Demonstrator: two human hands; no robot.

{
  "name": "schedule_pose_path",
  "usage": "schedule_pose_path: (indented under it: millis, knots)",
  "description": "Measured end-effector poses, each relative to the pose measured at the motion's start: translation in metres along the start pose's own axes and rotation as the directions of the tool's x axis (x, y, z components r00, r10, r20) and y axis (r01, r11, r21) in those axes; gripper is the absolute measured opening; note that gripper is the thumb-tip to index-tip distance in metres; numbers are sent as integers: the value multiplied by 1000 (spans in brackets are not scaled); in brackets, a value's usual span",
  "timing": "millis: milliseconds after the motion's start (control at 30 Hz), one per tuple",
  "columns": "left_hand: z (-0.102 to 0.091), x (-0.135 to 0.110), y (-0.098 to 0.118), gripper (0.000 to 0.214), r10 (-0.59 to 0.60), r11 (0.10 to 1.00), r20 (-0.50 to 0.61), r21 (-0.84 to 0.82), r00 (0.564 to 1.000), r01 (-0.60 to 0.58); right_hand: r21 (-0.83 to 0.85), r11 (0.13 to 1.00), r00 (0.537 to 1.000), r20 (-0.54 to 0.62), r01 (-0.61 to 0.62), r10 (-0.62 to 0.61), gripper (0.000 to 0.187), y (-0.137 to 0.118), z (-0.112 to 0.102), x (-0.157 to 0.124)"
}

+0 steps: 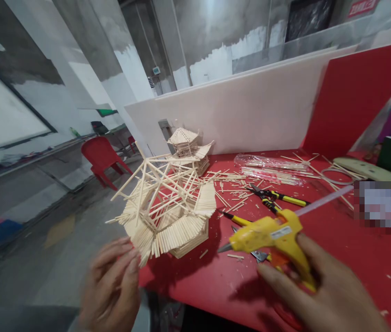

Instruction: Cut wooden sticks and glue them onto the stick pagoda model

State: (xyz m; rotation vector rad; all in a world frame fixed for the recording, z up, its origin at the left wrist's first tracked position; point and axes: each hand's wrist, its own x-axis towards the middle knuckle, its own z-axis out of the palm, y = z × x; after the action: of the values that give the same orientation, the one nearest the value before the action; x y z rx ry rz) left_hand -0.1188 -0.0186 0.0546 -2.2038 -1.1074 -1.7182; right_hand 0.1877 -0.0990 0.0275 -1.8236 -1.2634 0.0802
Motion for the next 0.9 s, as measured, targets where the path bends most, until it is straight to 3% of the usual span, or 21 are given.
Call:
schedule_pose_path:
  millis: [67, 133, 267, 433, 900]
  knots:
    - [1, 0, 8, 26, -134, 991, -193, -14, 972, 134, 12, 994, 988, 110, 109, -110, 39, -27, 8, 6]
    - [-1, 0, 11, 19, -285, 958, -271, -61, 919, 279, -52, 968, 968, 62, 246, -242, 40, -54, 19, 13]
    - [-13, -1, -4, 18, -506, 862, -96, -67, 857, 502, -272, 862, 894, -9, 428, -447, 26, -91, 44, 22]
    - [-21, -2, -21, 13, -475, 877, 98, -35, 874, 480, -371, 750, 819, 56, 548, -571, 21, -103, 60, 24]
    - [-9, 3, -24, 13, -331, 933, 174, -82, 927, 349, -399, 694, 777, 81, 599, -625, 23, -106, 64, 24]
